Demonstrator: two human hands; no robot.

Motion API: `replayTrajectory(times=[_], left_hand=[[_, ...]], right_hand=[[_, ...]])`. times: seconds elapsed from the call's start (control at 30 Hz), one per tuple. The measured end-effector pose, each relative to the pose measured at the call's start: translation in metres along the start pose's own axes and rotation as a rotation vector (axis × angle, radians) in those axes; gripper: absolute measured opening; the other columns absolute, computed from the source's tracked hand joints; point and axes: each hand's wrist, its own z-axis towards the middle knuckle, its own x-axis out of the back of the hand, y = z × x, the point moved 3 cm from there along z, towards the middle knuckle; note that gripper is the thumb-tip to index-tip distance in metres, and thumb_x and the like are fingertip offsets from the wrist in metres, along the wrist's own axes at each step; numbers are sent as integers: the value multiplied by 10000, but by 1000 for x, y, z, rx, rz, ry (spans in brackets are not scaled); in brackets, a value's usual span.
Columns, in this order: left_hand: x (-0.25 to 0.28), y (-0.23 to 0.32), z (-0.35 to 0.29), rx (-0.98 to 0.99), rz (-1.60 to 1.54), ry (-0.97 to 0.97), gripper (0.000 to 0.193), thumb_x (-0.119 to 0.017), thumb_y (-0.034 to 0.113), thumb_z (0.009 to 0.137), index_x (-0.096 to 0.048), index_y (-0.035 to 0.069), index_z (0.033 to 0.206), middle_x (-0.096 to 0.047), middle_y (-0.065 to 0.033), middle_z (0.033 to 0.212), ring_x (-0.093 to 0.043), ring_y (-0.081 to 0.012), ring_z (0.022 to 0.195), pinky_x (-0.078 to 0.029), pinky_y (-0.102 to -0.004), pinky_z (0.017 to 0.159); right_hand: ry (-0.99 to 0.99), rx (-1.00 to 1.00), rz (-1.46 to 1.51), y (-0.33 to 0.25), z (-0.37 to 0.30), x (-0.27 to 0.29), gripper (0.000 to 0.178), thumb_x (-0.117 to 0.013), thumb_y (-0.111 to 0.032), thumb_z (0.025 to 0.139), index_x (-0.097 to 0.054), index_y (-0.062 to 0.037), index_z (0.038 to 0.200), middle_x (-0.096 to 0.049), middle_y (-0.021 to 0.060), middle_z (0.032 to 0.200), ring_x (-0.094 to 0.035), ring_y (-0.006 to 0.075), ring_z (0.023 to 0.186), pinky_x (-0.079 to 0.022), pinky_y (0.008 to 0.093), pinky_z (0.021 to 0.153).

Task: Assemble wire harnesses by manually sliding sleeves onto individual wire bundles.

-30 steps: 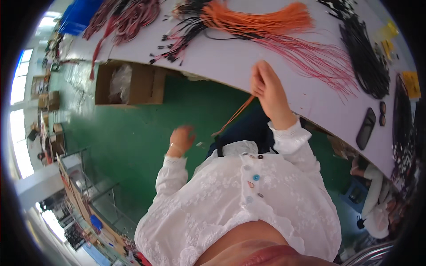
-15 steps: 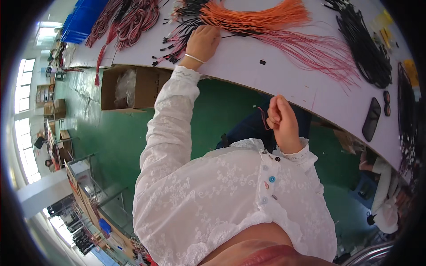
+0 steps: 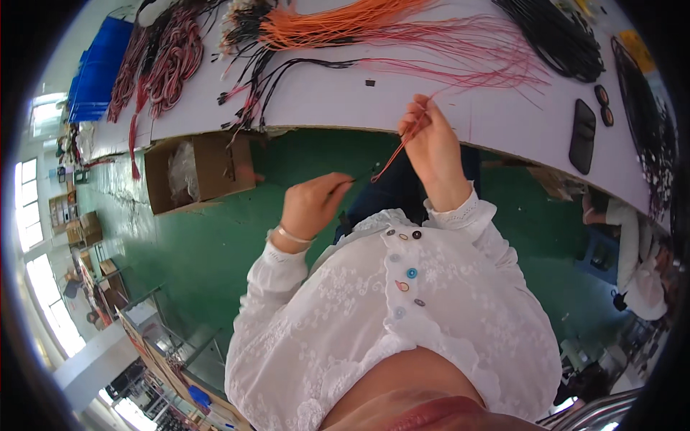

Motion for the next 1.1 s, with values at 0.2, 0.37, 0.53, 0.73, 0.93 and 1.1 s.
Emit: replayTrajectory(times=[0.2, 0.37, 0.53, 0.73, 0.93, 1.1], left_hand=[[4, -55, -85, 549, -350, -391, 137, -615, 110, 997, -703, 7, 1018, -631, -57, 701, -590, -109, 643, -453, -281, 582], [-10, -118, -157, 607, -108, -540, 145, -606, 112, 941, -720, 23, 957, -704, -71, 711, -661, -136, 623, -497, -293, 586], [-21, -133, -167, 728, -190, -614, 155, -588, 84, 902, -736, 47, 928, -716, -90, 709, -687, -160, 633, -522, -321, 605], [-46, -143, -98, 145, 55, -201, 109, -667, 73, 898, -741, 31, 965, -724, -92, 859, -694, -166, 780, -545, -327, 706], [-36, 95, 90, -193, -363, 203, 250, -765, 10, 855, -757, 13, 1105, -668, -74, 921, -615, -131, 740, -496, -238, 661], [-52, 119, 130, -299, -471, 51, 230, -799, 15, 829, -770, 8, 1057, -639, -65, 921, -629, -117, 745, -501, -226, 618]], right_hand=[[-49, 182, -7, -47, -12, 19, 207, -481, -202, 1082, -600, -33, 1089, -565, 4, 850, -492, 114, 743, -437, 271, 727], [70, 380, -3, -86, -17, 42, 193, -486, -195, 1080, -592, -43, 1026, -538, -5, 826, -464, 112, 721, -422, 275, 710], [85, 413, -94, -102, -32, 47, 195, -495, -204, 1079, -598, -51, 1019, -520, -18, 800, -440, 96, 693, -401, 264, 670], [-61, 452, -322, -98, -71, 25, 282, -466, -282, 1098, -601, -44, 1029, -483, -35, 766, -399, 60, 677, -352, 231, 632], [-156, 386, -732, -82, -116, -7, 373, -382, -305, 1122, -589, -1, 1182, -501, -23, 774, -409, 49, 681, -324, 213, 623], [-171, 425, -759, -78, -127, -4, 375, -371, -278, 1126, -577, 17, 1232, -602, 18, 857, -465, 51, 710, -358, 215, 639]])
